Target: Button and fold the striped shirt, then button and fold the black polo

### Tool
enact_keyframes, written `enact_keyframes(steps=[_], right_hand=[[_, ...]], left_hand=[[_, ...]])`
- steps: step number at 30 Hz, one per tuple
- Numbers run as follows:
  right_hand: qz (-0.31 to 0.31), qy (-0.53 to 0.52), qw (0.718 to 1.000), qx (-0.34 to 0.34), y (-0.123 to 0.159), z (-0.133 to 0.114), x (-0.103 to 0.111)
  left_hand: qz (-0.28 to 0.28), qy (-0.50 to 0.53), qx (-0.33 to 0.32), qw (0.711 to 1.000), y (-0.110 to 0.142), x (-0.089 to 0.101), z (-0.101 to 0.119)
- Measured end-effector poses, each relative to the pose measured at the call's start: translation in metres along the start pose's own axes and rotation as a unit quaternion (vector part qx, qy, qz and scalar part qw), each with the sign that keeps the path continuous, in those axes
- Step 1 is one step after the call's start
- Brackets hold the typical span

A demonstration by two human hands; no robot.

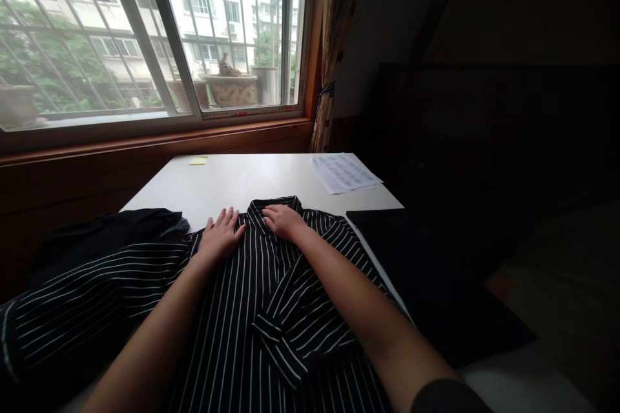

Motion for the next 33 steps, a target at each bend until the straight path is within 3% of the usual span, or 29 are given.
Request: enact_keyframes(steps=[4, 8, 19, 23, 28, 33], right_hand=[[-0.018, -0.005, 1.0, -0.024, -0.005, 0.011, -0.019], [-0.03, -0.011, 0.999, -0.037, -0.004, 0.02, -0.026], [0.017, -0.014, 1.0, -0.018, 0.005, 0.014, -0.01], [0.033, -0.006, 0.999, -0.011, 0.024, 0.013, 0.003], [0.028, 0.009, 0.999, -0.04, 0.07, 0.024, 0.022], [-0.032, 0.008, 0.995, -0.091, 0.115, 0.046, 0.024]], left_hand=[[0.005, -0.002, 0.007, 1.0, -0.002, -0.001, -0.005], [0.01, 0.001, 0.013, 1.0, -0.003, -0.001, -0.01], [0.002, 0.007, -0.007, 1.0, 0.002, 0.007, -0.008], [-0.011, 0.006, -0.001, 1.0, 0.001, 0.007, -0.009], [-0.018, 0.015, 0.014, 1.0, -0.003, 0.005, -0.013], [-0.036, 0.023, 0.028, 0.999, -0.009, 0.0, -0.022]])
Point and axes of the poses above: each hand's wrist, its own y-axis away from the middle knuckle, its own x-axis out of the back of the hand, z = x × y, the point moved 10 cm from there along -y, towards the middle knuckle, and after that the axes turned 14 degrees about x, right-handed, at the moved point
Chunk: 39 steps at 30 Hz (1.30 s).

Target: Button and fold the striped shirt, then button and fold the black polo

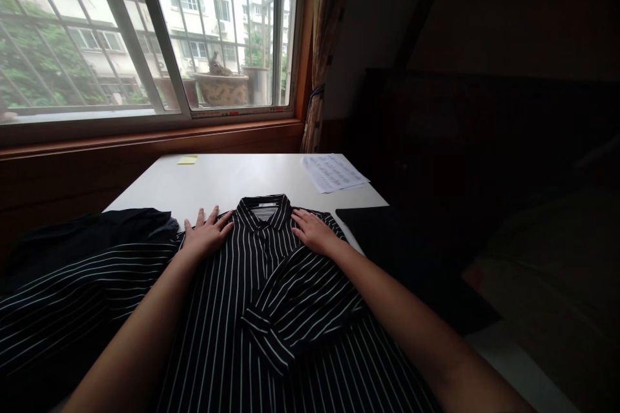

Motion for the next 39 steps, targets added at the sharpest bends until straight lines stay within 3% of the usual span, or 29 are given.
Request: enact_keyframes(steps=[6, 12, 18, 23, 31, 35, 39], right_hand=[[-0.046, 0.003, 0.998, -0.039, 0.009, 0.021, -0.006], [-0.026, 0.01, 1.0, -0.015, -0.011, 0.005, -0.003], [-0.044, -0.005, 0.999, -0.001, -0.027, 0.003, -0.018], [-0.068, -0.01, 0.998, 0.002, -0.028, 0.014, -0.021], [-0.078, -0.006, 0.997, 0.025, -0.022, 0.018, -0.013], [-0.078, -0.003, 0.997, 0.026, -0.021, 0.018, -0.013], [-0.079, 0.0, 0.997, 0.025, -0.021, 0.018, -0.013]], left_hand=[[0.006, 0.004, 0.004, 1.0, -0.001, 0.001, -0.005], [0.113, 0.012, -0.071, 0.991, 0.025, 0.028, 0.022], [0.087, 0.01, -0.123, 0.989, 0.03, 0.01, 0.056], [0.051, 0.005, -0.11, 0.993, 0.014, -0.005, 0.053], [0.044, 0.012, -0.125, 0.991, 0.012, -0.005, 0.049], [0.074, 0.032, -0.124, 0.989, 0.016, 0.005, 0.048], [0.136, 0.062, -0.118, 0.982, 0.034, 0.033, 0.048]])
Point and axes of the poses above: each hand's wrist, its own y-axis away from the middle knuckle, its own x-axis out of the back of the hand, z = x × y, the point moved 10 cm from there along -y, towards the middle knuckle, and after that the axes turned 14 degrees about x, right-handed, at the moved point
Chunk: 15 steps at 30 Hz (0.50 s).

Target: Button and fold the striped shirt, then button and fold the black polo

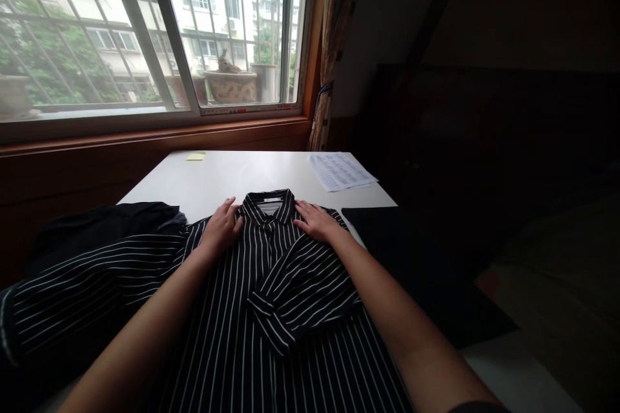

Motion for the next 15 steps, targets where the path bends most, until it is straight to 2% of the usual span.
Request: enact_keyframes(steps=[2, 3, 5, 7, 10, 15], right_hand=[[0.0, 0.0, 1.0, 0.0, 0.0, 0.0, 0.0], [0.001, 0.001, 1.0, 0.0, -0.001, 0.0, 0.0], [0.002, 0.001, 1.0, 0.0, -0.001, -0.001, 0.0], [0.004, 0.003, 1.0, 0.001, -0.001, -0.002, 0.001], [0.008, 0.007, 1.0, -0.002, 0.003, -0.003, 0.004], [0.028, 0.017, 0.999, -0.032, 0.033, -0.007, 0.015]], left_hand=[[0.016, 0.015, -0.039, 0.999, 0.01, 0.014, 0.018], [0.011, 0.024, -0.083, 0.996, 0.018, 0.017, 0.033], [-0.024, 0.043, -0.192, 0.98, 0.037, 0.015, 0.066], [-0.079, 0.051, -0.265, 0.959, 0.055, 0.004, 0.089], [-0.141, 0.036, -0.263, 0.954, 0.063, -0.016, 0.094], [-0.156, 0.016, -0.257, 0.954, 0.064, -0.023, 0.083]])
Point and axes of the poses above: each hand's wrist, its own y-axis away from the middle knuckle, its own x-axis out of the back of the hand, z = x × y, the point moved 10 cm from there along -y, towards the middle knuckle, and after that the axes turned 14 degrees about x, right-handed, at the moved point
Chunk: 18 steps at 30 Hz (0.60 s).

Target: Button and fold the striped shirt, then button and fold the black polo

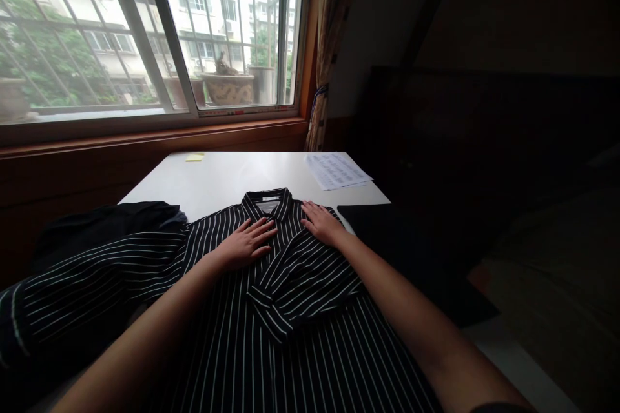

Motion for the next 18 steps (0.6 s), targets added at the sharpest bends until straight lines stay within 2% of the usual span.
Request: enact_keyframes(steps=[3, 7, 11, 14, 18], right_hand=[[0.004, 0.004, 1.0, -0.011, 0.031, -0.015, 0.006], [-0.028, -0.001, 1.0, 0.001, 0.08, -0.046, -0.001], [-0.035, -0.007, 0.999, -0.011, 0.122, -0.055, -0.004], [-0.038, -0.008, 0.999, -0.012, 0.136, -0.054, 0.0], [-0.046, -0.01, 0.999, 0.002, 0.139, -0.055, 0.004]], left_hand=[[0.002, -0.007, 0.007, 1.0, -0.001, 0.001, -0.004], [0.005, -0.009, 0.012, 1.0, -0.003, 0.002, -0.005], [0.002, -0.005, 0.015, 1.0, -0.002, 0.003, -0.004], [-0.006, -0.004, 0.02, 1.0, -0.001, 0.003, -0.005], [0.002, -0.002, 0.026, 1.0, 0.003, 0.012, 0.0]])
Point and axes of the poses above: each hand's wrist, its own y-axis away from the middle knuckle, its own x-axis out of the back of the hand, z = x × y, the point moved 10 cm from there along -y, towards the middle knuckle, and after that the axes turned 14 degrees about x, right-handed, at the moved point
